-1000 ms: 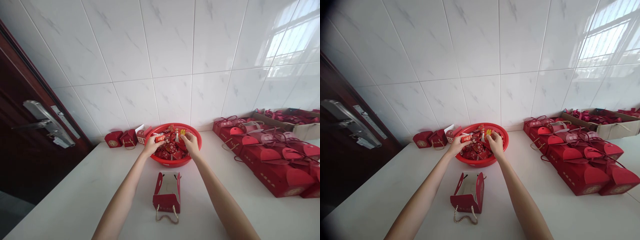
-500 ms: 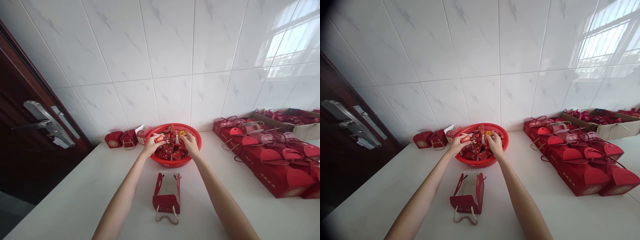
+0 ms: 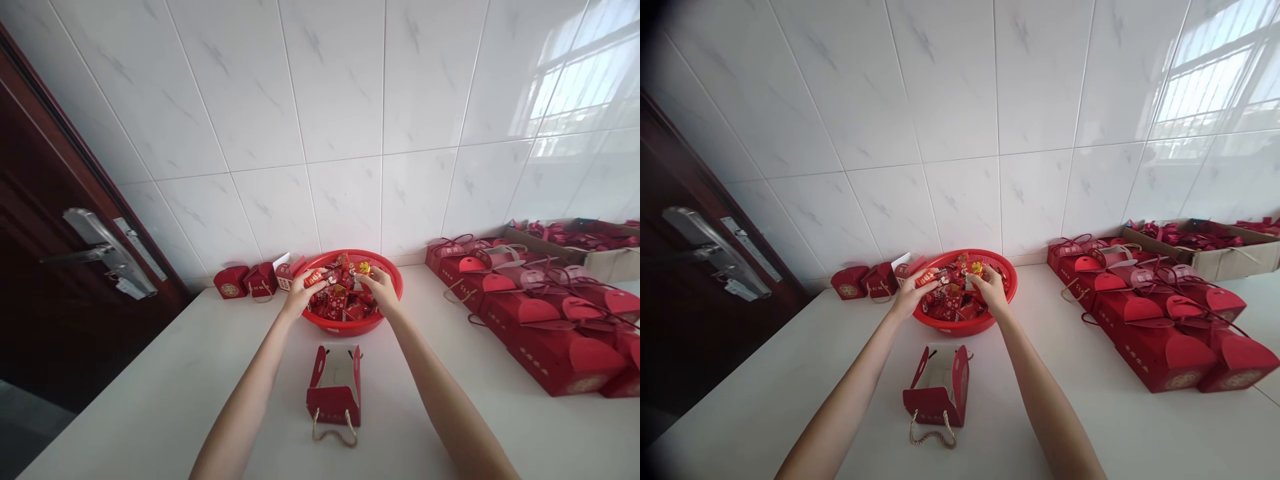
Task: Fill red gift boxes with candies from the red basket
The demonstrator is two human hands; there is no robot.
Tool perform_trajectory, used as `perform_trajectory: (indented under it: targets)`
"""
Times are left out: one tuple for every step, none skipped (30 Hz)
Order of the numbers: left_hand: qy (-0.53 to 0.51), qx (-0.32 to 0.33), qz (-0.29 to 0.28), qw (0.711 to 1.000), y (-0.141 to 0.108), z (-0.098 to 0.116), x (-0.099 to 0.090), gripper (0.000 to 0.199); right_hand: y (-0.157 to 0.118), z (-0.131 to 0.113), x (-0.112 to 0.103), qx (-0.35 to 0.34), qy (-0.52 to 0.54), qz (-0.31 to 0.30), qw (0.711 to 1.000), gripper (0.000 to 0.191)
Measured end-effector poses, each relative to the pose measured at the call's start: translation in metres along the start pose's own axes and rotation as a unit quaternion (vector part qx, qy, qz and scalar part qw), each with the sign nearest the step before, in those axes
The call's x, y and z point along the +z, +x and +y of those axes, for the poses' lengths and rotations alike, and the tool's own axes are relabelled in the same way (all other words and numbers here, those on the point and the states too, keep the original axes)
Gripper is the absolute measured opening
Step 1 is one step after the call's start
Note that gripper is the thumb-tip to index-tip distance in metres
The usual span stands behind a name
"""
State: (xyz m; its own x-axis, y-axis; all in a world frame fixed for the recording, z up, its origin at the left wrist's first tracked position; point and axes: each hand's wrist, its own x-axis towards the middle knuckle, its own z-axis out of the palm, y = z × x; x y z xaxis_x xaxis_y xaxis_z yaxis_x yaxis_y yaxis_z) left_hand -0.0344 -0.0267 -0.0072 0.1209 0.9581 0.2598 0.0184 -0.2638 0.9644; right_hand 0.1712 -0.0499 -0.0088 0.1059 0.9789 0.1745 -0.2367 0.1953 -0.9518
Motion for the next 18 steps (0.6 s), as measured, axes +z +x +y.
perform_trajectory:
  targets:
    - [-0.014, -0.007, -0.001, 1.0, -0.006, 0.003, 0.0, 0.057, 0.0, -0.004, -0.001, 0.023, 0.02, -0.011, 0.999, 0.029]
    - [-0.022, -0.012, -0.007, 1.0, -0.013, 0.007, 0.0, 0.057, -0.001, -0.007, -0.001, 0.043, 0.041, -0.024, 0.998, 0.028]
    - [-0.024, -0.016, -0.016, 0.999, -0.021, 0.011, 0.0, 0.057, -0.001, -0.012, -0.002, 0.056, 0.062, -0.039, 0.996, 0.026]
    - [-0.019, -0.018, -0.028, 0.999, -0.03, 0.017, -0.001, 0.058, -0.002, -0.017, -0.003, 0.06, 0.081, -0.055, 0.993, 0.024]
    - [-0.007, -0.019, -0.041, 0.999, -0.039, 0.024, -0.003, 0.058, -0.004, -0.023, -0.004, 0.055, 0.095, -0.07, 0.991, 0.023]
    - [0.012, -0.02, -0.055, 0.998, -0.049, 0.032, -0.005, 0.057, -0.007, -0.03, -0.005, 0.045, 0.105, -0.086, 0.99, 0.022]
    - [0.039, -0.02, -0.071, 0.997, -0.058, 0.041, -0.007, 0.055, -0.01, -0.038, -0.006, 0.032, 0.11, -0.101, 0.988, 0.021]
    - [0.071, -0.019, -0.091, 0.993, -0.067, 0.049, -0.008, 0.051, -0.015, -0.046, -0.006, 0.02, 0.109, -0.115, 0.987, 0.021]
    - [0.105, -0.017, -0.116, 0.987, -0.076, 0.057, -0.01, 0.046, -0.02, -0.054, -0.007, 0.009, 0.103, -0.125, 0.987, 0.021]
    - [0.137, -0.017, -0.145, 0.98, -0.084, 0.064, -0.011, 0.043, -0.026, -0.062, -0.007, -0.001, 0.091, -0.132, 0.987, 0.022]
    - [0.167, -0.014, -0.167, 0.972, -0.09, 0.07, -0.011, 0.04, -0.032, -0.069, -0.007, -0.009, 0.077, -0.133, 0.988, 0.024]
    - [0.196, -0.01, -0.182, 0.963, -0.096, 0.075, -0.011, 0.039, -0.038, -0.076, -0.007, -0.017, 0.064, -0.133, 0.989, 0.025]
    - [0.225, -0.004, -0.19, 0.956, -0.101, 0.079, -0.01, 0.039, -0.044, -0.082, -0.006, -0.023, 0.051, -0.133, 0.989, 0.025]
    - [0.254, 0.004, -0.191, 0.948, -0.106, 0.082, -0.008, 0.039, -0.05, -0.087, -0.006, -0.03, 0.041, -0.136, 0.989, 0.026]
    - [0.28, 0.012, -0.191, 0.941, -0.11, 0.084, -0.007, 0.039, -0.055, -0.09, -0.006, -0.035, 0.036, -0.142, 0.989, 0.026]
    - [0.3, 0.016, -0.192, 0.934, -0.113, 0.085, -0.005, 0.039, -0.06, -0.093, -0.006, -0.04, 0.032, -0.151, 0.987, 0.026]
    - [0.313, 0.014, -0.199, 0.928, -0.116, 0.087, -0.003, 0.041, -0.063, -0.095, -0.006, -0.044, 0.03, -0.162, 0.985, 0.026]
    - [0.318, 0.007, -0.209, 0.924, -0.118, 0.088, -0.001, 0.043, -0.066, -0.096, -0.006, -0.05, 0.028, -0.172, 0.984, 0.025]
